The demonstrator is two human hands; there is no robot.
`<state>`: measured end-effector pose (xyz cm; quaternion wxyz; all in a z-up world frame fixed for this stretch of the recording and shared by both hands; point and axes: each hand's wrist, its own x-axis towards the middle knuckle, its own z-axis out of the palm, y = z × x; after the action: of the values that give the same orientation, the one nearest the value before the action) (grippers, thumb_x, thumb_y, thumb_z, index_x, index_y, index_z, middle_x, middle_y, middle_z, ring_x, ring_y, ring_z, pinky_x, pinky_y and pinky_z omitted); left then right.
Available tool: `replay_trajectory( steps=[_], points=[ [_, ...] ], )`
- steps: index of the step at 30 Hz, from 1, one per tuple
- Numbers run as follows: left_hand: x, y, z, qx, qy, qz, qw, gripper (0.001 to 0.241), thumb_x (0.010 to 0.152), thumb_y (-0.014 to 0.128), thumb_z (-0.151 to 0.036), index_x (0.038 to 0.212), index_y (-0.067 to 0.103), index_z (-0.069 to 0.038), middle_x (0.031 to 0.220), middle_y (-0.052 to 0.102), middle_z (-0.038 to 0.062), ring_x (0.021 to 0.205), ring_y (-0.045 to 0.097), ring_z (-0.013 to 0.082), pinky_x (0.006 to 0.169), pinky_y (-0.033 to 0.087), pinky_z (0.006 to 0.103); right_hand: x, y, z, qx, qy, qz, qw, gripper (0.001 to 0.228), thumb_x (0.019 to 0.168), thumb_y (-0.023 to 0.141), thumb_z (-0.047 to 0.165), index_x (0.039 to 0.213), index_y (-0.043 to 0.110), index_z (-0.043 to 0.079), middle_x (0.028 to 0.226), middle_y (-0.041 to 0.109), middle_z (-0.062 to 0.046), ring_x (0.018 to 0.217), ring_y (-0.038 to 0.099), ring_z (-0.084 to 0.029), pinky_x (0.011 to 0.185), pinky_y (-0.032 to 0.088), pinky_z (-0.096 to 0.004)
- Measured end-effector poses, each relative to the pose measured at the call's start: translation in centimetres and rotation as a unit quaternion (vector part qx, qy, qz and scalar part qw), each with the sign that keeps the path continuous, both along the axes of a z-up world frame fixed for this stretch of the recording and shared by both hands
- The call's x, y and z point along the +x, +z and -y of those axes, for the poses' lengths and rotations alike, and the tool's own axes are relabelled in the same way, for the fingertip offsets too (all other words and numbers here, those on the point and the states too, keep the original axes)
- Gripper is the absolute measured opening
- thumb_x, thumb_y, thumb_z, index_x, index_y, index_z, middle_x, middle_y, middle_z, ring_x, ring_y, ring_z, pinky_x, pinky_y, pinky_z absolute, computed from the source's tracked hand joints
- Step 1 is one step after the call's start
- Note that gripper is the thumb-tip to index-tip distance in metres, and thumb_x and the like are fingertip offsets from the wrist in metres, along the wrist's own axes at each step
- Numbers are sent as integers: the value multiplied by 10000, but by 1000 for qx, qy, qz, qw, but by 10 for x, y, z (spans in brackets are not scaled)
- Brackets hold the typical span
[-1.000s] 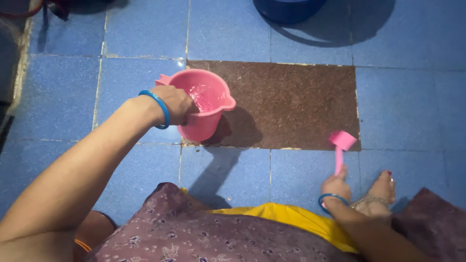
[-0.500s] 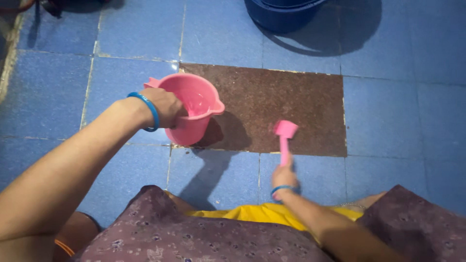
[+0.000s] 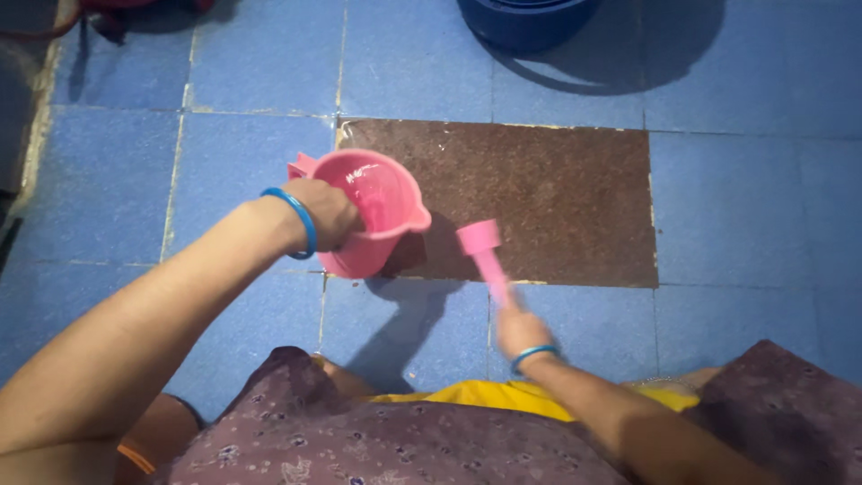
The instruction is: The person cleans blue bathroom floor tiles using a small pink scoop to move water and a pink mug, eventually rinsing the area.
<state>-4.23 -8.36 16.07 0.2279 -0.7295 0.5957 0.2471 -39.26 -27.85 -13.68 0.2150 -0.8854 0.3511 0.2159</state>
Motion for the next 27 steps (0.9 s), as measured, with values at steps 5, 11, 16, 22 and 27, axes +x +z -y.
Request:
replay_trajectory(
  steps=[5, 11, 16, 22, 27],
  points=[
    [-36, -14, 33, 15, -41, -45, 998, 249, 889, 601, -173, 1057, 778, -221, 1048, 757, 119, 1005, 728, 322, 865, 576, 456, 22, 24, -4, 33, 95, 34, 994, 478, 1034, 385, 379, 1510, 367, 337, 1034, 724, -255, 859, 710, -487, 777, 532, -647],
    [-70, -12, 61, 15, -132, -99, 986, 248, 830, 677, -198, 1061, 763, -172, 1022, 753, 131, 986, 717, 338, 854, 570, 463, -31, 37, 124, -120, -291, 39, 948, 674, 1038, 410, 260, 1653, 140, 201, 908, 732, -320, 830, 721, -510, 697, 555, -621],
    [-58, 3, 42, -32, -78, -92, 992, 232, 827, 688, -199, 1042, 775, -193, 987, 761, 133, 960, 729, 332, 860, 569, 461, -32, 30, 71, -89, -231, 37, 968, 775, 953, 491, 285, 1628, 113, 239, 909, 717, -304, 832, 707, -500, 712, 552, -608],
    [-11, 27, 11, -58, -1, -36, 998, 245, 852, 645, -228, 1067, 762, -218, 979, 759, 116, 927, 734, 323, 842, 575, 467, -31, -11, 1, 24, 87, 21, 996, 649, 981, 422, 342, 1593, 211, 299, 1042, 715, -251, 863, 709, -492, 786, 540, -633],
    [25, 41, -17, -58, 63, 45, 995, 198, 905, 632, -258, 1032, 776, -210, 914, 763, 140, 876, 748, 320, 811, 592, 449, -85, -19, 112, -168, -225, 36, 959, 695, 950, 499, 251, 1606, 367, 66, 903, 724, -319, 824, 713, -500, 722, 545, -593]
  ],
)
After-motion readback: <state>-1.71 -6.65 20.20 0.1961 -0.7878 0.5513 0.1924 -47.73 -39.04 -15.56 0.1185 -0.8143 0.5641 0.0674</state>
